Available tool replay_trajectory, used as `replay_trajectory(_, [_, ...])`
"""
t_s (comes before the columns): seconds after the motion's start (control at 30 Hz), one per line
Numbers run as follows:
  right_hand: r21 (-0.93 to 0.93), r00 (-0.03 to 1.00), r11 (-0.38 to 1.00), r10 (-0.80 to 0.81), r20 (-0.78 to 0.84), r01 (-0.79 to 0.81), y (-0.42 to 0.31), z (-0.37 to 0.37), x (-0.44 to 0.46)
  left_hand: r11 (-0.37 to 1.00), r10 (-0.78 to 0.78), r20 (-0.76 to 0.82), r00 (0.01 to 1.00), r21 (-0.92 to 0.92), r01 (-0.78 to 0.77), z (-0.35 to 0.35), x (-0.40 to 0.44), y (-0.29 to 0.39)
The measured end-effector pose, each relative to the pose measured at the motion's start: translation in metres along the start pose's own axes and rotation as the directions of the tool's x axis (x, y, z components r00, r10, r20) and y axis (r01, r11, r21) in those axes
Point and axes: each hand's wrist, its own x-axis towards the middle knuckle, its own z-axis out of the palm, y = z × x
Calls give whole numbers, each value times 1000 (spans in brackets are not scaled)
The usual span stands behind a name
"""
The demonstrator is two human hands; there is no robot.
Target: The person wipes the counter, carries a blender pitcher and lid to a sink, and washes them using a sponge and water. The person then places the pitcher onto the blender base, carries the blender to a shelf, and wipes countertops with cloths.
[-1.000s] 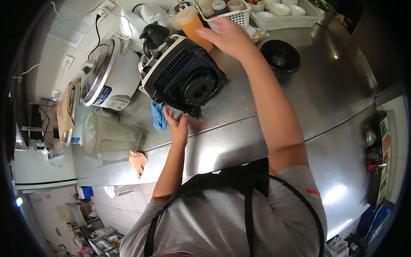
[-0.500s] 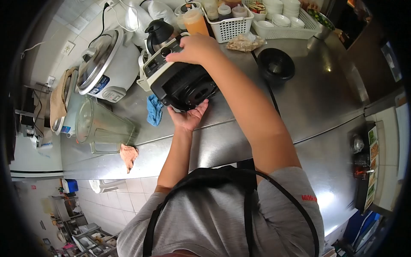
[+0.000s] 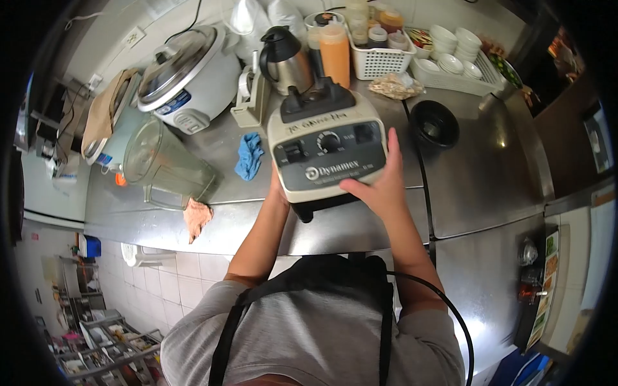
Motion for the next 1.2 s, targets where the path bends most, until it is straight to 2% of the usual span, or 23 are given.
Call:
replay_trajectory(0.07, [144,995,985,82,62,-90,2,1,-13,960,-67,-143,987,260,103,6,-15,11])
replay_trajectory(0.1, [231,994,967,94,63,-106,-4,3,-19,946,-77,-218,973,292,141,-4,-15,9])
replay_trajectory(0.13, [225,991,966,108,85,-124,-3,2,-27,952,-74,-211,975,275,132,-6,-17,8])
replay_trajectory(0.23, [236,994,967,85,64,-98,6,9,-55,919,24,-243,970,387,74,-31,-9,3])
replay_trajectory(0.33, [307,994,946,87,62,-102,25,16,-77,794,168,-346,923,602,81,-36,-13,2])
replay_trajectory(0.37, [308,993,944,100,60,-114,27,18,-83,781,223,-295,929,624,11,-39,-14,1])
replay_trajectory(0.47, [284,988,949,111,103,-137,44,18,-99,730,230,-379,896,676,98,-33,-20,7])
replay_trajectory(0.57, [223,993,971,61,96,-81,51,19,-107,721,257,-276,926,692,6,-31,-25,5])
replay_trajectory(0.67, [99,990,994,36,136,-50,55,13,-110,736,234,-247,940,676,-5,-45,-19,4])
replay_trajectory(0.7, [-46,986,998,-27,166,35,57,7,-109,750,235,-247,940,661,-14,-49,-17,3])
replay_trajectory(0.8, [137,966,981,-161,203,135,75,-12,-99,744,239,-275,931,668,6,-57,-14,4])
replay_trajectory(0.83, [199,982,980,-58,180,22,77,-28,-84,764,239,-266,934,645,-12,-55,-15,6])
replay_trajectory(0.87, [270,999,962,-26,-32,34,81,-36,-66,673,364,-230,903,735,-85,-53,-17,5])
replay_trajectory(0.9, [178,971,984,56,-231,-15,91,-51,-40,566,494,-194,847,812,-144,-47,-21,6])
replay_trajectory(0.93, [255,837,898,430,-339,-359,75,-64,-14,441,625,-158,764,879,-180,-46,-27,11])
replay_trajectory(0.97, [314,712,806,591,-379,-502,92,-79,9,524,639,-192,745,817,-240,-49,-29,15])
replay_trajectory(1.0, [350,566,701,710,-419,-621,93,-86,26,502,706,-211,676,822,-267,-51,-34,17])
replay_trajectory(1.03, [360,481,630,768,-423,-689,105,-94,39,416,768,-160,621,861,-293,-48,-47,24])
replay_trajectory(1.07, [445,452,512,859,-241,-735,125,-109,52,327,816,-100,569,892,-311,-38,-61,31])
replay_trajectory(1.1, [510,384,400,912,-143,-762,158,-123,62,228,887,-48,459,909,-348,-30,-77,41])
replay_trajectory(1.13, [564,391,335,920,-22,-755,177,-131,70,123,940,10,340,922,-366,-21,-96,51])
replay_trajectory(1.17, [526,458,347,884,94,-777,174,-132,73,10,974,73,214,932,-363,-13,-112,60])
replay_trajectory(1.2, [548,403,319,915,35,-773,177,-129,80,-114,989,138,55,943,-314,-8,-127,73])
